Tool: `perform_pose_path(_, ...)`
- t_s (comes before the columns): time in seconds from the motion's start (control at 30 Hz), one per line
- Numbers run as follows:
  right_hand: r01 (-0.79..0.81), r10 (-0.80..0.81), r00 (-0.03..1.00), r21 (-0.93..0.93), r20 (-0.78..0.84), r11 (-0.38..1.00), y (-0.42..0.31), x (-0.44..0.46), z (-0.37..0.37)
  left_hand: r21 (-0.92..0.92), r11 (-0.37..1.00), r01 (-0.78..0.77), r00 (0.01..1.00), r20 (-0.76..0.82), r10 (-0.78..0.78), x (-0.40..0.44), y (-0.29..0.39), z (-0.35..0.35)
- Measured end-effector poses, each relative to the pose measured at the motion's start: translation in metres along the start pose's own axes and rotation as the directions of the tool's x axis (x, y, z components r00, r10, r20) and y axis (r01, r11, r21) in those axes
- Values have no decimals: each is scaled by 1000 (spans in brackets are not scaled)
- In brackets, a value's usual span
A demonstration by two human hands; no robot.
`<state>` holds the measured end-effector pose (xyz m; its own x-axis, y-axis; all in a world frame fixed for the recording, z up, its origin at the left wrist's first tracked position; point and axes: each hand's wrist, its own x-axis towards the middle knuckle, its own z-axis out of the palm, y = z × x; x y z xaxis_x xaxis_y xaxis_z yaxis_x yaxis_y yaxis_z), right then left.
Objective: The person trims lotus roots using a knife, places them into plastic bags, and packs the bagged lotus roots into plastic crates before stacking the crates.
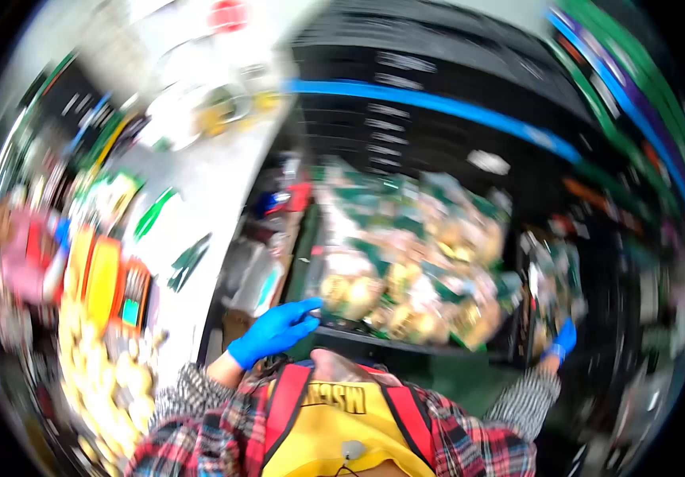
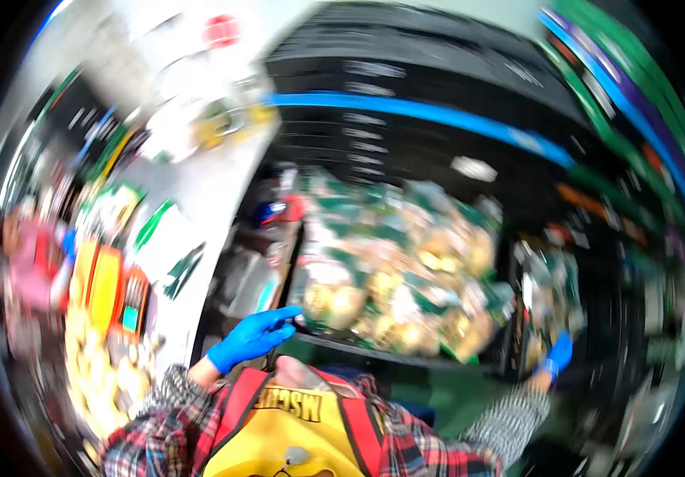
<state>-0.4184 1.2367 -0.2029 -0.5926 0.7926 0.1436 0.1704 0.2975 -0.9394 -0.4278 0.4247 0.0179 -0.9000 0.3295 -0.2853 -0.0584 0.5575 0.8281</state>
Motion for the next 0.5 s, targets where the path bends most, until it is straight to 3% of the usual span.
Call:
perform_pose_path(0.03,90,-115,992,-359,-51,929,-48,-14,21,-14,995,-102,993,-58,101,-18,-20,-13)
perform_pose_path(0.07,61,-118,990,-545,-71,836,-80,-26,49,43,996,-79,991,-103,83,-39,-27,-29)
perform_pose_path(0.1,221,-296,953,-509,-70,832,-127,-59,85,33,994,-108,978,-174,112,-61,-47,-44)
perform_pose_path(0.17,298,-317,948,-444,33,845,-195,-104,157,-54,993,-103,958,-272,85,-105,-80,-71)
perform_pose_path(0.23,528,-522,820,42,237,848,-253,-160,239,-145,987,-63,913,-407,-2,-152,-117,-94)
perform_pose_path(0.3,555,-545,736,102,402,825,-335,-242,316,-200,980,-12,841,-532,-98,-195,-158,-109)
perform_pose_path(0.37,562,-633,585,310,507,767,-405,-328,393,-214,976,30,771,-617,-159,-246,-192,-127)
perform_pose_path(0.4,536,-633,517,359,577,764,-449,-387,420,-316,946,77,727,-631,-270,-272,-196,-139)
perform_pose_path(0.43,503,-625,447,398,640,767,-486,-442,441,-296,954,51,675,-694,-251,-297,-206,-146)
perform_pose_path(0.5,563,-770,155,585,619,584,-517,-522,493,-373,925,76,572,-743,-347,-340,-232,-151)
